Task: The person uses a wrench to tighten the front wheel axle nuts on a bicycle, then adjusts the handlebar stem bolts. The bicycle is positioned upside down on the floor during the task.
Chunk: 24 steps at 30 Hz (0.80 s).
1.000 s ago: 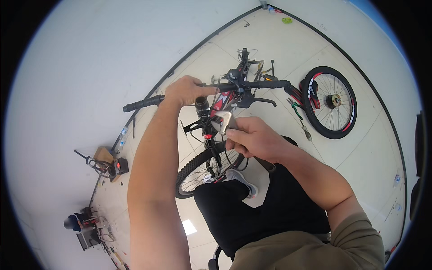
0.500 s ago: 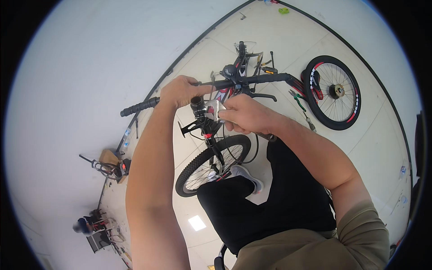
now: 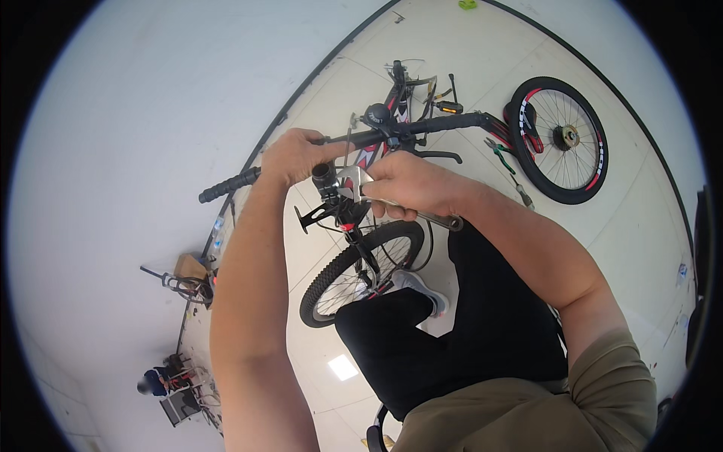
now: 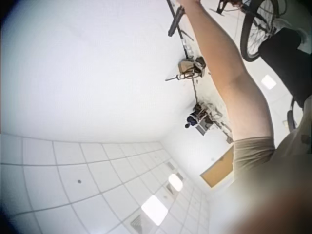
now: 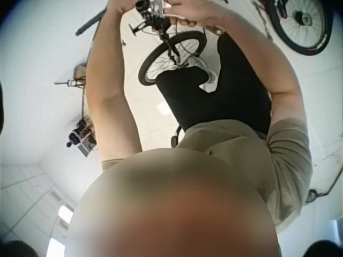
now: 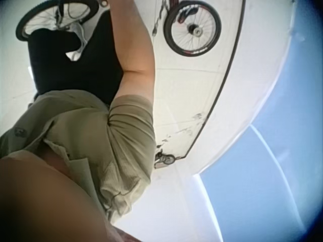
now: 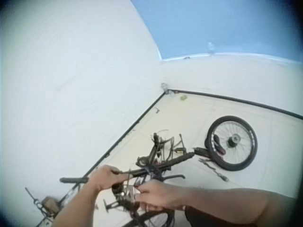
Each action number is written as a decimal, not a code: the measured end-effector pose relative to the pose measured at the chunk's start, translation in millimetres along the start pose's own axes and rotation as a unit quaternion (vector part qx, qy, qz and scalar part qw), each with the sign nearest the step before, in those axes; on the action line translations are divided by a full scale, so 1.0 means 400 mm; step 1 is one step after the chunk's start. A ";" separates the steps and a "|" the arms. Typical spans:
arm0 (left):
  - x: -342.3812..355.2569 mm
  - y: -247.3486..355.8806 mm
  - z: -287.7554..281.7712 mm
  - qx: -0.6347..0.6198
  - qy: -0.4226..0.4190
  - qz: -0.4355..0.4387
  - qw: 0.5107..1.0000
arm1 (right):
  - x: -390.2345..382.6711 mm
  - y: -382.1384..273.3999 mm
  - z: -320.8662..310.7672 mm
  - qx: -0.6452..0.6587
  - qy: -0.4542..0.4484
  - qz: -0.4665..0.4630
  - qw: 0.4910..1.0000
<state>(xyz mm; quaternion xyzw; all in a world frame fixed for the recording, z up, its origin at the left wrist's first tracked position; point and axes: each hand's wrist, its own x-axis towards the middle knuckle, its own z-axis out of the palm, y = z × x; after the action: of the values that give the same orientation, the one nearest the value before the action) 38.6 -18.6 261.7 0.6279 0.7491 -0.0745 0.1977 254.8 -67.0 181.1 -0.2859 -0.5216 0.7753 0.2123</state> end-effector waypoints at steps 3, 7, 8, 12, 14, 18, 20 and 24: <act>-0.006 0.010 -0.004 0.001 -0.007 -0.007 1.000 | -0.005 -0.010 0.002 -0.024 0.013 0.017 0.999; -0.001 0.002 0.003 0.003 0.003 0.001 1.000 | -0.025 -0.051 0.018 -0.054 0.009 0.043 0.998; 0.001 0.001 0.003 0.005 0.004 0.002 1.000 | -0.027 -0.054 0.021 -0.058 0.006 0.045 0.997; 0.005 0.006 0.004 0.015 0.010 0.008 1.000 | -0.003 -0.003 0.001 0.012 -0.008 0.006 1.000; 0.006 0.002 0.005 0.008 0.010 0.005 1.000 | 0.002 0.008 -0.003 0.008 -0.010 -0.005 1.000; 0.013 -0.009 0.009 -0.009 0.001 0.001 1.000 | -0.015 -0.030 0.012 -0.040 0.007 0.035 0.999; 0.012 -0.010 0.009 -0.010 0.003 0.004 1.000 | -0.016 -0.038 0.014 -0.054 -0.002 0.042 0.998; 0.016 -0.003 0.009 -0.001 0.011 0.006 1.000 | 0.003 0.001 -0.008 0.020 -0.026 0.010 0.999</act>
<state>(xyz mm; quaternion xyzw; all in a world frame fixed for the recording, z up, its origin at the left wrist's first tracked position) 37.3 -14.4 255.9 0.6331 0.7473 -0.0655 0.1907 255.8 -64.2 179.7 -0.2667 -0.5081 0.7950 0.1968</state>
